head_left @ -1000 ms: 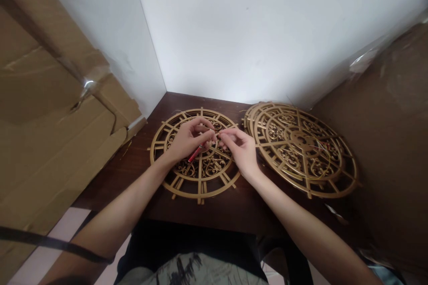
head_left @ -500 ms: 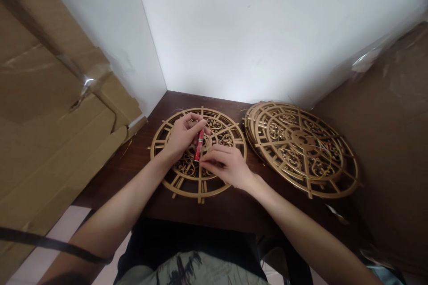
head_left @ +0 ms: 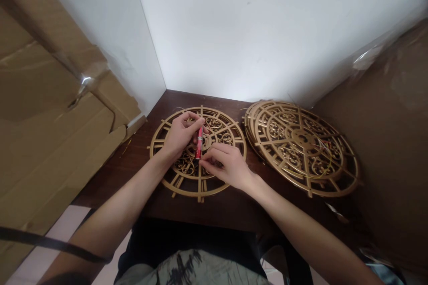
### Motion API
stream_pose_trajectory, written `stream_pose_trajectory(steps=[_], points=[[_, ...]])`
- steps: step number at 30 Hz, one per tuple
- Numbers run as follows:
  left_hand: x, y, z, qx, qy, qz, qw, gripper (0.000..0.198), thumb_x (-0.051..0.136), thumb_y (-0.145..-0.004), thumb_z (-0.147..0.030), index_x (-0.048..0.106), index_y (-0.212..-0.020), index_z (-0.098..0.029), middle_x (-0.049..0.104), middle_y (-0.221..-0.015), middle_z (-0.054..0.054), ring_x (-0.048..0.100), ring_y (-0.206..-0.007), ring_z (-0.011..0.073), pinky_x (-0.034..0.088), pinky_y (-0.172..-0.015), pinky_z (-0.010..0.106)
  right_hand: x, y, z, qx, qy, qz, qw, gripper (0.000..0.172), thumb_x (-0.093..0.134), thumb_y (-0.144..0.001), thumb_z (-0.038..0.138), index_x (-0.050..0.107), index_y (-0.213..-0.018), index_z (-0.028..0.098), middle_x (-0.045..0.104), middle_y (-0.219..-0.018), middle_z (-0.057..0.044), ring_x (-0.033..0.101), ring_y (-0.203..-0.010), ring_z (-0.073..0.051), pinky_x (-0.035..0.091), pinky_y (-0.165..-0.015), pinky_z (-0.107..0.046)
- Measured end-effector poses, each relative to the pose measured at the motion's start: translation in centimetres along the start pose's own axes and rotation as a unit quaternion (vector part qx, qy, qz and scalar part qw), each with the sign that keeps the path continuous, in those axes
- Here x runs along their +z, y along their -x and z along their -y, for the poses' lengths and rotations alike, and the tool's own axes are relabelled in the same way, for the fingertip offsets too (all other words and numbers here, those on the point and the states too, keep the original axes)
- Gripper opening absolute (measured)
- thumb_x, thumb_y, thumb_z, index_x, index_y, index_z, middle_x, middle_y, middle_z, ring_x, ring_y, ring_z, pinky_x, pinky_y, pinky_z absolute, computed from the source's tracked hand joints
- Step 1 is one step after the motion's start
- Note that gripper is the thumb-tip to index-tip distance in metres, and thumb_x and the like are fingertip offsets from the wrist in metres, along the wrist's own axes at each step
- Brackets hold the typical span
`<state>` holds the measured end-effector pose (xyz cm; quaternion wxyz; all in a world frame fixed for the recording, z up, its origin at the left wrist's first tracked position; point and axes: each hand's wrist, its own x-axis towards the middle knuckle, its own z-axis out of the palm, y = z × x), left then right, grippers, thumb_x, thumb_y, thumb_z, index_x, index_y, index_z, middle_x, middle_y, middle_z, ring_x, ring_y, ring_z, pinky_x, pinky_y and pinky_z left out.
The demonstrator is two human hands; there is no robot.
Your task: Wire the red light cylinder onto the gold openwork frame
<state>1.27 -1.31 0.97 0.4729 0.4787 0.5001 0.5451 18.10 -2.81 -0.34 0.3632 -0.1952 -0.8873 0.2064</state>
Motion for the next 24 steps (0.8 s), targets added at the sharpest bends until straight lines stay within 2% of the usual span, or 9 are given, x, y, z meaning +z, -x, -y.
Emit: stream_pose_trajectory(steps=[6,9,12,18,24], points=[[0.15,0.06,-0.05,0.005,-0.008,-0.007,1.0,0.029,0.066,-0.074,-0.038,0.049,-0.08,-0.016,0.067,-0.065,0.002,0.049,-0.04,0.0067,0.037,-0.037,0.016,0.13,0.08,0.12,0.019,0.008,-0.007,1.0,0.016,0.051,-0.089,0.027,0.059,-0.079,0.017,0.057,-0.07,-0.001,0.053,-0.064,-0.011,0.043,-0.063,-0.022],[0.21,0.07,-0.14,0.004,-0.009,-0.005,1.0,0.029,0.067,-0.074,-0.037,0.048,-0.079,-0.016,0.067,-0.064,0.002,0.048,-0.039,0.0061,0.037,-0.037,0.016,0.17,0.11,0.19,0.035,0.004,-0.008,0.999,0.011,0.053,-0.087,0.027,0.059,-0.089,0.017,0.06,-0.074,-0.002,0.055,-0.066,-0.011,0.045,-0.066,-0.023],[0.27,0.08,-0.24,0.005,-0.012,-0.004,1.0,0.029,0.067,-0.073,-0.036,0.047,-0.078,-0.016,0.067,-0.064,0.002,0.049,-0.038,0.0064,0.038,-0.037,0.016,0.18,0.05,0.27,0.03,0.016,-0.003,0.999,0.016,0.053,-0.084,0.021,0.057,-0.099,0.018,0.064,-0.081,-0.002,0.057,-0.067,-0.012,0.046,-0.07,-0.024],[0.28,0.13,-0.24,-0.005,-0.017,0.011,1.0,0.031,0.068,-0.072,-0.037,0.044,-0.077,-0.017,0.066,-0.061,0.001,0.05,-0.035,0.0069,0.036,-0.035,0.016,0.29,-0.15,0.4,-0.012,0.061,0.009,0.998,0.017,0.048,-0.082,0.014,0.06,-0.092,0.019,0.064,-0.076,-0.003,0.056,-0.067,-0.013,0.045,-0.07,-0.026],[0.34,0.17,-0.47,-0.001,-0.029,0.01,1.0,0.033,0.069,-0.071,-0.036,0.043,-0.075,-0.017,0.061,-0.052,-0.002,0.052,-0.037,0.0091,0.039,-0.037,0.017,0.64,0.06,0.26,-0.001,0.082,-0.002,0.997,0.017,0.048,-0.079,0.012,0.061,-0.089,0.019,0.061,-0.072,-0.002,0.053,-0.067,-0.014,0.043,-0.069,-0.026]])
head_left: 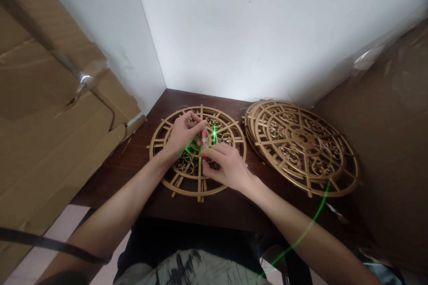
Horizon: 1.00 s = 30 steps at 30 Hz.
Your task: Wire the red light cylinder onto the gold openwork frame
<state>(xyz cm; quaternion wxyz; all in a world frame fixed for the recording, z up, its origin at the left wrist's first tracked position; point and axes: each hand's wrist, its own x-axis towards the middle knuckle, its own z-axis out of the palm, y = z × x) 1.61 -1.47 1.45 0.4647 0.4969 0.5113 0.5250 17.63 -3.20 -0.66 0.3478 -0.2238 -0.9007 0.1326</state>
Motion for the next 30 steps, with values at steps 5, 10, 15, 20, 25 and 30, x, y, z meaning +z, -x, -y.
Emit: stream_pose_trajectory(steps=[5,10,15,20,25,30], points=[[0.07,0.12,-0.36,0.002,0.003,0.01,1.0,0.033,0.07,-0.071,-0.035,0.043,-0.074,-0.016,0.059,-0.051,-0.002,0.054,-0.04,0.0094,0.041,-0.039,0.018,0.05,0.21,-0.24,-0.004,-0.004,0.01,1.0,0.015,0.048,-0.081,0.014,0.06,-0.087,0.02,0.061,-0.075,-0.002,0.051,-0.067,-0.013,0.041,-0.067,-0.025],[0.06,0.14,-0.29,0.004,-0.001,0.013,1.0,0.034,0.07,-0.07,-0.037,0.043,-0.073,-0.016,0.059,-0.051,-0.002,0.053,-0.039,0.0093,0.04,-0.039,0.018,0.02,0.2,-0.25,-0.005,-0.013,0.016,1.0,0.014,0.049,-0.08,0.015,0.06,-0.087,0.02,0.061,-0.075,-0.003,0.051,-0.068,-0.014,0.042,-0.067,-0.025],[-0.08,-0.01,0.03,0.005,-0.013,0.013,1.0,0.034,0.07,-0.071,-0.038,0.043,-0.073,-0.017,0.059,-0.051,-0.002,0.052,-0.038,0.0096,0.04,-0.037,0.019,0.01,0.18,-0.28,-0.005,-0.02,0.017,1.0,0.014,0.049,-0.08,0.014,0.06,-0.087,0.02,0.061,-0.075,-0.002,0.051,-0.068,-0.014,0.042,-0.068,-0.025],[-0.01,0.08,-0.15,0.005,-0.011,0.017,1.0,0.034,0.07,-0.072,-0.037,0.043,-0.073,-0.017,0.059,-0.051,-0.002,0.053,-0.038,0.0094,0.04,-0.038,0.019,-0.05,0.17,-0.24,-0.011,-0.022,0.012,1.0,0.013,0.05,-0.081,0.015,0.06,-0.087,0.019,0.061,-0.074,-0.002,0.05,-0.068,-0.013,0.042,-0.067,-0.025],[0.05,0.13,-0.21,0.01,-0.01,0.02,1.0,0.034,0.069,-0.072,-0.037,0.043,-0.073,-0.017,0.059,-0.05,-0.002,0.053,-0.038,0.0096,0.04,-0.038,0.018,-0.06,0.16,-0.26,-0.01,-0.026,0.014,1.0,0.013,0.05,-0.08,0.014,0.061,-0.087,0.018,0.061,-0.074,-0.002,0.051,-0.068,-0.013,0.042,-0.068,-0.025],[-0.07,-0.03,0.02,0.011,-0.02,0.018,1.0,0.033,0.069,-0.072,-0.037,0.043,-0.073,-0.016,0.059,-0.05,-0.002,0.053,-0.037,0.01,0.04,-0.037,0.019,0.04,0.15,-0.37,-0.008,-0.027,0.014,0.999,0.014,0.051,-0.08,0.013,0.061,-0.088,0.018,0.061,-0.074,-0.002,0.051,-0.069,-0.013,0.042,-0.068,-0.025]])
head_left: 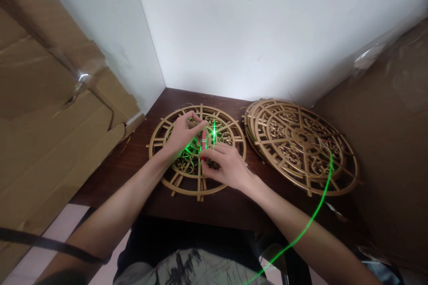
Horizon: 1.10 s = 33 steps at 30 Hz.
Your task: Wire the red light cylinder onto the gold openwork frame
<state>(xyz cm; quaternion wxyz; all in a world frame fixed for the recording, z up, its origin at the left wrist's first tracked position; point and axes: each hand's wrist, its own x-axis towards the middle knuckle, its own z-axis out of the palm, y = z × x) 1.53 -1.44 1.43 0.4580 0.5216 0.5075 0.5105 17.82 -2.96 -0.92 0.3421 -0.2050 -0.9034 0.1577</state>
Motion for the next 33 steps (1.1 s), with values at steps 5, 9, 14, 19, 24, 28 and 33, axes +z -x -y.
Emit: stream_pose_trajectory(steps=[5,9,14,19,24,28,33], points=[[0.02,-0.02,0.07,0.005,-0.001,-0.002,1.0,0.033,0.068,-0.073,-0.037,0.043,-0.073,-0.016,0.058,-0.05,-0.003,0.053,-0.038,0.0096,0.04,-0.037,0.018,-0.06,0.0,0.09,0.0,0.006,-0.003,1.0,0.014,0.051,-0.079,0.013,0.061,-0.087,0.018,0.062,-0.075,-0.002,0.051,-0.068,-0.013,0.042,-0.067,-0.025],[0.06,-0.03,0.16,0.005,0.005,0.0,1.0,0.032,0.068,-0.073,-0.036,0.042,-0.073,-0.017,0.058,-0.051,-0.003,0.053,-0.038,0.0098,0.041,-0.037,0.018,-0.18,-0.09,0.23,0.002,0.01,-0.001,1.0,0.014,0.05,-0.079,0.013,0.061,-0.086,0.018,0.062,-0.074,-0.002,0.052,-0.067,-0.013,0.043,-0.067,-0.025],[0.13,0.03,0.15,-0.025,0.005,-0.002,1.0,0.031,0.066,-0.074,-0.036,0.041,-0.075,-0.017,0.06,-0.053,-0.003,0.05,-0.034,0.0086,0.036,-0.033,0.016,-0.12,-0.13,0.23,0.001,0.014,-0.007,1.0,0.017,0.049,-0.079,0.013,0.061,-0.089,0.018,0.062,-0.074,-0.002,0.053,-0.067,-0.013,0.045,-0.068,-0.025],[0.23,0.09,0.04,-0.029,0.013,0.0,1.0,0.031,0.066,-0.075,-0.036,0.041,-0.076,-0.017,0.061,-0.055,-0.002,0.05,-0.034,0.0082,0.036,-0.033,0.016,-0.09,-0.1,0.19,-0.001,0.01,-0.008,1.0,0.017,0.049,-0.08,0.014,0.061,-0.09,0.018,0.063,-0.074,-0.002,0.053,-0.067,-0.013,0.045,-0.069,-0.025],[0.22,0.11,0.0,-0.03,0.016,0.008,0.999,0.031,0.066,-0.075,-0.037,0.041,-0.076,-0.017,0.062,-0.056,-0.001,0.05,-0.035,0.008,0.037,-0.033,0.016,-0.17,-0.2,0.3,-0.003,0.012,-0.008,1.0,0.016,0.05,-0.078,0.014,0.061,-0.089,0.017,0.062,-0.072,-0.002,0.053,-0.066,-0.012,0.045,-0.068,-0.024],[0.12,0.05,0.16,-0.03,0.005,0.01,0.999,0.031,0.065,-0.075,-0.037,0.042,-0.076,-0.017,0.06,-0.055,-0.002,0.049,-0.035,0.008,0.037,-0.034,0.016,-0.19,-0.22,0.39,-0.002,0.01,-0.007,1.0,0.016,0.051,-0.078,0.014,0.062,-0.09,0.016,0.062,-0.072,-0.001,0.054,-0.066,-0.012,0.045,-0.069,-0.024],[0.17,0.08,0.25,-0.022,0.008,-0.005,1.0,0.03,0.066,-0.074,-0.038,0.044,-0.076,-0.017,0.061,-0.056,-0.001,0.05,-0.036,0.0086,0.037,-0.034,0.017,-0.32,-0.27,0.28,-0.001,0.006,-0.011,1.0,0.015,0.05,-0.08,0.015,0.061,-0.09,0.018,0.063,-0.073,-0.001,0.055,-0.067,-0.012,0.046,-0.069,-0.024]])
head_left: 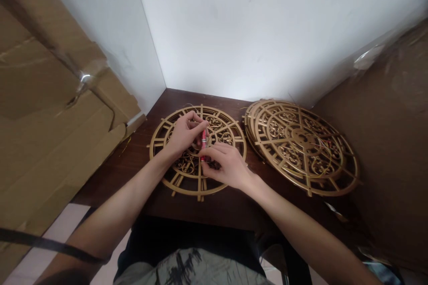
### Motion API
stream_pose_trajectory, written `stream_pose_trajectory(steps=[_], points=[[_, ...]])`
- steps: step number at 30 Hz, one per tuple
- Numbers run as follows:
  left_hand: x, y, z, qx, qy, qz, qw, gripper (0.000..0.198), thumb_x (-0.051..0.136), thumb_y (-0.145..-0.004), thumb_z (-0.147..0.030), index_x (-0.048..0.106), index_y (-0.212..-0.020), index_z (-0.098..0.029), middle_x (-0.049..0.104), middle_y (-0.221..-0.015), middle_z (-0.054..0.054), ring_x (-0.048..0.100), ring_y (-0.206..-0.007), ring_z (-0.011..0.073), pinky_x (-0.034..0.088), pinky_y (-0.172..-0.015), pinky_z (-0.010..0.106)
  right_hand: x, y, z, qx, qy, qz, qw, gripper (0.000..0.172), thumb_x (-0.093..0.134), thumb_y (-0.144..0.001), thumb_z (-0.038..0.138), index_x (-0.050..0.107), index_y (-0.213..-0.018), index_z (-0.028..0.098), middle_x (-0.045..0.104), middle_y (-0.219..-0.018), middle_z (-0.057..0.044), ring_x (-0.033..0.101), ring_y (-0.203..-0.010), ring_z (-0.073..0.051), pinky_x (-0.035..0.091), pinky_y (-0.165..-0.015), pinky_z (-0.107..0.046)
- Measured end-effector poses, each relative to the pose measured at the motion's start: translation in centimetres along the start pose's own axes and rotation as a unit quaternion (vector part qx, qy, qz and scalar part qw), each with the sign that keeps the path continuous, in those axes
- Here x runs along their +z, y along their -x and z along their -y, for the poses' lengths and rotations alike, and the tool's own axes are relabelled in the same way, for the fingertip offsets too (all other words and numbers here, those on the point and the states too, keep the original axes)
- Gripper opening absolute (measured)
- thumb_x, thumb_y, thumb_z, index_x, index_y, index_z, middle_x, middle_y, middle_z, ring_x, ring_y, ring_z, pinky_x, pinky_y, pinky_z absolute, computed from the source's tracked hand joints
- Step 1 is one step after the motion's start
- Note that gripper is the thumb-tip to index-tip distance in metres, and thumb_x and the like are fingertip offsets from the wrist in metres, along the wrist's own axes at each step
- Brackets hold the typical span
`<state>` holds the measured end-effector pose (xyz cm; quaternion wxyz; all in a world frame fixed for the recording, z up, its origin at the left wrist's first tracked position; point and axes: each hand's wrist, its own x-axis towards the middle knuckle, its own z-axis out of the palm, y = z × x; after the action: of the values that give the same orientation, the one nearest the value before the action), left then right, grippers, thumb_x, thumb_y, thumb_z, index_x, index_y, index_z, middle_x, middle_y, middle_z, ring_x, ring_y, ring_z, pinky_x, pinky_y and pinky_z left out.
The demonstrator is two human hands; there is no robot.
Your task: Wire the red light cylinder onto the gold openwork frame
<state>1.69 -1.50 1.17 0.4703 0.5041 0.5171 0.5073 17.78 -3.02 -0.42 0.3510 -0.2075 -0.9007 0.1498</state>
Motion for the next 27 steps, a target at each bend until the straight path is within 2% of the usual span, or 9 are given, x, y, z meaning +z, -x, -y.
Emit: stream_pose_trajectory(steps=[4,8,14,17,21,24,27], points=[[0.07,0.0,-0.15,0.015,0.028,-0.033,0.999,0.028,0.067,-0.073,-0.034,0.044,-0.074,-0.017,0.061,-0.057,-0.001,0.052,-0.04,0.0084,0.04,-0.038,0.017,-0.08,-0.04,-0.07,-0.007,-0.024,0.002,1.0,0.017,0.049,-0.083,0.015,0.06,-0.096,0.018,0.064,-0.075,-0.001,0.057,-0.067,-0.012,0.046,-0.069,-0.024],[-0.12,-0.15,0.01,0.027,0.059,-0.028,0.997,0.024,0.064,-0.076,-0.031,0.045,-0.075,-0.016,0.062,-0.061,0.0,0.054,-0.046,0.0081,0.042,-0.043,0.017,-0.21,0.03,0.04,0.001,-0.06,-0.007,0.998,0.019,0.049,-0.085,0.016,0.06,-0.099,0.019,0.065,-0.076,-0.001,0.057,-0.064,-0.01,0.047,-0.068,-0.022],[-0.43,-0.25,0.25,0.029,0.099,-0.018,0.994,0.023,0.063,-0.077,-0.032,0.045,-0.079,-0.018,0.061,-0.06,-0.002,0.053,-0.048,0.0075,0.041,-0.045,0.016,-0.52,0.05,0.09,0.114,-0.144,-0.069,0.981,0.018,0.05,-0.085,0.018,0.058,-0.101,0.02,0.06,-0.066,0.004,0.056,-0.059,-0.008,0.046,-0.062,-0.02],[-0.4,-0.18,-0.06,0.023,0.103,-0.011,0.994,0.024,0.062,-0.078,-0.034,0.044,-0.078,-0.018,0.059,-0.058,-0.003,0.049,-0.043,0.0062,0.037,-0.04,0.015,-0.42,-0.09,-0.13,0.163,-0.206,-0.114,0.958,0.023,0.051,-0.084,0.018,0.051,-0.107,0.02,0.064,-0.076,0.001,0.059,-0.066,-0.01,0.048,-0.068,-0.023],[-0.31,-0.11,-0.39,0.017,0.119,-0.008,0.993,0.023,0.061,-0.079,-0.034,0.043,-0.081,-0.02,0.057,-0.058,-0.004,0.047,-0.041,0.006,0.037,-0.039,0.015,-0.29,-0.25,-0.31,0.178,-0.265,-0.142,0.937,0.031,0.051,-0.082,0.014,0.042,-0.111,0.021,0.064,-0.103,-0.007,0.063,-0.083,-0.012,0.05,-0.076,-0.027],[-0.24,-0.13,-0.53,0.017,0.127,-0.021,0.992,0.023,0.062,-0.078,-0.034,0.045,-0.084,-0.02,0.056,-0.058,-0.005,0.047,-0.04,0.0055,0.037,-0.038,0.014,-0.46,-0.29,-0.22,0.16,-0.237,-0.135,0.949,0.025,0.047,-0.082,0.01,0.047,-0.105,0.02,0.06,-0.112,-0.008,0.061,-0.097,-0.015,0.049,-0.078,-0.029],[-0.21,-0.15,-0.68,0.028,0.137,-0.043,0.989,0.023,0.062,-0.078,-0.033,0.045,-0.086,-0.02,0.054,-0.057,-0.006,0.045,-0.038,0.0048,0.034,-0.035,0.014,-0.71,-0.24,-0.14,0.119,-0.169,-0.119,0.971,0.021,0.042,-0.08,0.004,0.054,-0.087,0.019,0.061,-0.102,-0.007,0.06,-0.097,-0.016,0.048,-0.08,-0.031]])
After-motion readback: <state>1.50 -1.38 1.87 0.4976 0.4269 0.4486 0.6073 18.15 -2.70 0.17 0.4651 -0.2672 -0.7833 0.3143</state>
